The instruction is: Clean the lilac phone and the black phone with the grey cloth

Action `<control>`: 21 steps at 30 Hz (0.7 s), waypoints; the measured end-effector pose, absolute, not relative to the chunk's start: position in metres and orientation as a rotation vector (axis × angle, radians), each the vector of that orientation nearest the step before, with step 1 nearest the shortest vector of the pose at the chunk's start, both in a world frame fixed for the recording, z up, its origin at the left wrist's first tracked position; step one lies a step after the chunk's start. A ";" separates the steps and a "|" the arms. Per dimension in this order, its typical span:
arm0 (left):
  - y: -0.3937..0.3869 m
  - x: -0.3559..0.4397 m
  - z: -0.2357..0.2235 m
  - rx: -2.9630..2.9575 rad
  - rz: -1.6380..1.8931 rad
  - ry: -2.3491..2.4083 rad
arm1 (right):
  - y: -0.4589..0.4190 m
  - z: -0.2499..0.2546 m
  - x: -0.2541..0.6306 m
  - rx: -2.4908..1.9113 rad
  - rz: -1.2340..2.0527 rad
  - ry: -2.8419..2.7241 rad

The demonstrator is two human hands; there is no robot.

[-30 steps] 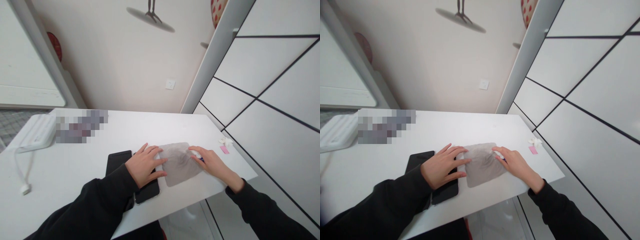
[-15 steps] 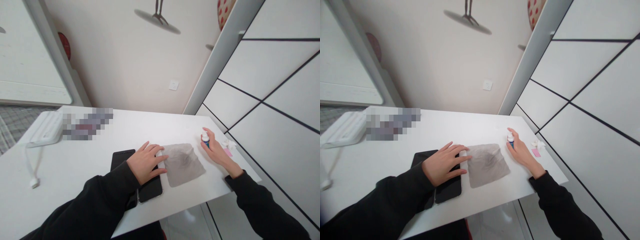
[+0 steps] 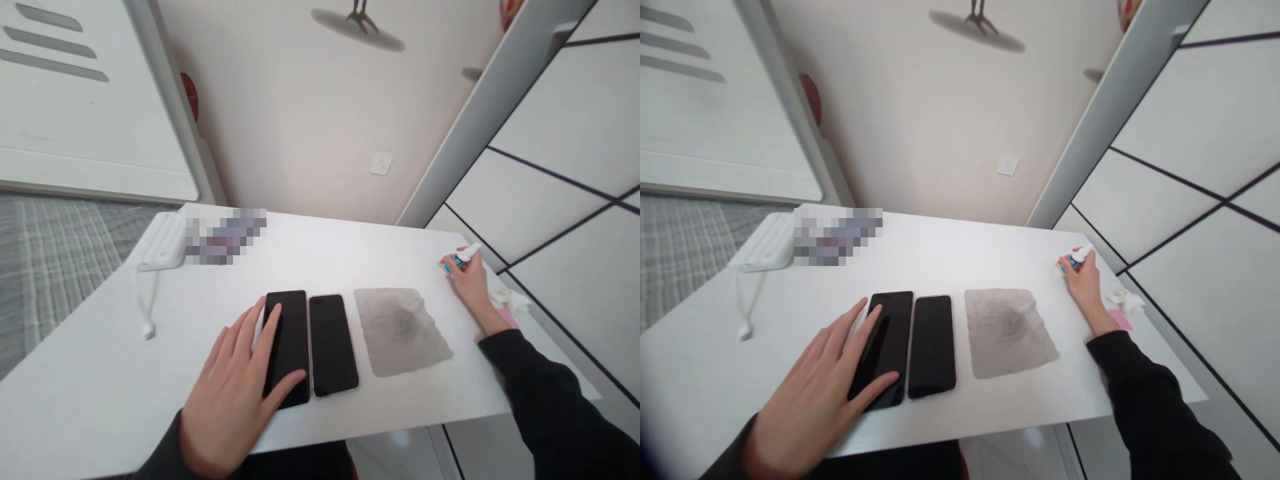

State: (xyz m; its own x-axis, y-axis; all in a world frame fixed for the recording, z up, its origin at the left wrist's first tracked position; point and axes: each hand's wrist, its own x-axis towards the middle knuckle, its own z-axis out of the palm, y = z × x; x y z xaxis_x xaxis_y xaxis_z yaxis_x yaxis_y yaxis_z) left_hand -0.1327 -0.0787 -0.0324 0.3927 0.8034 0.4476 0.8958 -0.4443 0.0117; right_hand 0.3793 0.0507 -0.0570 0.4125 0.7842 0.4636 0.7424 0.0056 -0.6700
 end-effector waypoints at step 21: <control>-0.107 -0.181 -0.047 -2.348 -0.774 -1.676 | -0.016 -0.039 0.271 -1.628 0.318 -1.975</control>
State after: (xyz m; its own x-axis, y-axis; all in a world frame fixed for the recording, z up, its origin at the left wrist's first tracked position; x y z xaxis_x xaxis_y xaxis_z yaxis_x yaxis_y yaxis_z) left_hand -0.1815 -0.1065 -0.0474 0.2407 0.8371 0.4913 0.9169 -0.3622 0.1679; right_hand 0.2709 -0.0163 -0.0387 -0.1109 0.9580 0.2644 0.8264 0.2366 -0.5109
